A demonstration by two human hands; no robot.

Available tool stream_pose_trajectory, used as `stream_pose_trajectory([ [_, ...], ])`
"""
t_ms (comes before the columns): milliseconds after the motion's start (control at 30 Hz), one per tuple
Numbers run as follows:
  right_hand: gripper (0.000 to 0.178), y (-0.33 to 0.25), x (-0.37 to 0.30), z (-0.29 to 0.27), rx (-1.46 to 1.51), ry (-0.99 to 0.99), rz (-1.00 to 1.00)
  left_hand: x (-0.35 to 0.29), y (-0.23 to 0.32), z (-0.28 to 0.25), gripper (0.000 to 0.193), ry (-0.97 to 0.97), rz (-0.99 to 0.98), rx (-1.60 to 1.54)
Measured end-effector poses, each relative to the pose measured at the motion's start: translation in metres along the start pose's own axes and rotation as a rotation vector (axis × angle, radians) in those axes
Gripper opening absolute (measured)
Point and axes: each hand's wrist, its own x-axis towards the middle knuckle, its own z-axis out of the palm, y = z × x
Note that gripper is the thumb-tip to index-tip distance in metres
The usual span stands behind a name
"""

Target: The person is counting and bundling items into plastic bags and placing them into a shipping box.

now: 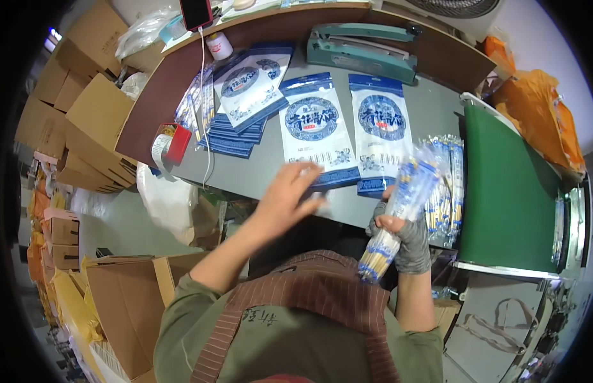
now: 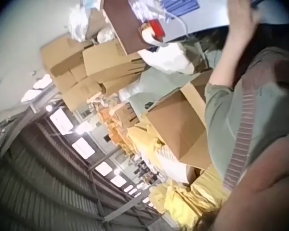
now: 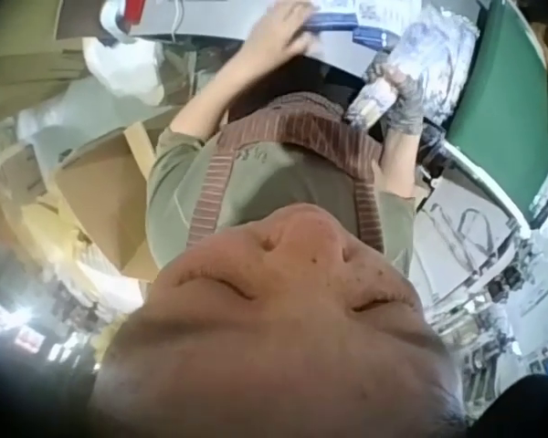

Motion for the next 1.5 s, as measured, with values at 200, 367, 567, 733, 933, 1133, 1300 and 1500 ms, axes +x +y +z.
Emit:
stream_pose_trajectory([
  [200,0.060,0.013,-0.009,0.007,-0.202,0.068,-0.014,0.005,-0.061,0.025,0.023,-0.199,-0.045,0.153],
  [367,0.059,0.011,-0.010,0.003,-0.215,0.117,0.048,0.004,-0.056,0.025,0.028,-0.133,0.053,0.163],
  [567,0.059,0.027,-0.013,-0.001,-0.237,0.094,0.074,-0.012,-0.055,0.022,0.022,-0.140,-0.005,0.204],
  [733,0.058,0.024,-0.018,0.025,-0.314,0.088,0.067,-0.005,-0.047,0.023,0.013,-0.171,-0.216,-0.206],
  [933,0.039,0.029,-0.005,0.046,-0.621,-0.028,-0.054,0.004,-0.071,0.030,0.022,-0.352,-0.131,-0.371],
  [1133,0.057,0.056,0.021,0.044,-1.310,-0.278,-0.220,0.011,-0.078,0.016,0.029,-0.474,-0.039,-0.570],
  [1300,0.075,0.048,0.018,0.030,-1.773,-0.159,0.046,0.001,-0.071,0.030,0.021,-0.292,-0.295,-0.632],
  [1500,0.043,0.050,0.035,0.021,-1.757,-0.328,-0.012,-0.013,-0.002,0.037,0.019,0.084,0.263,-0.101],
])
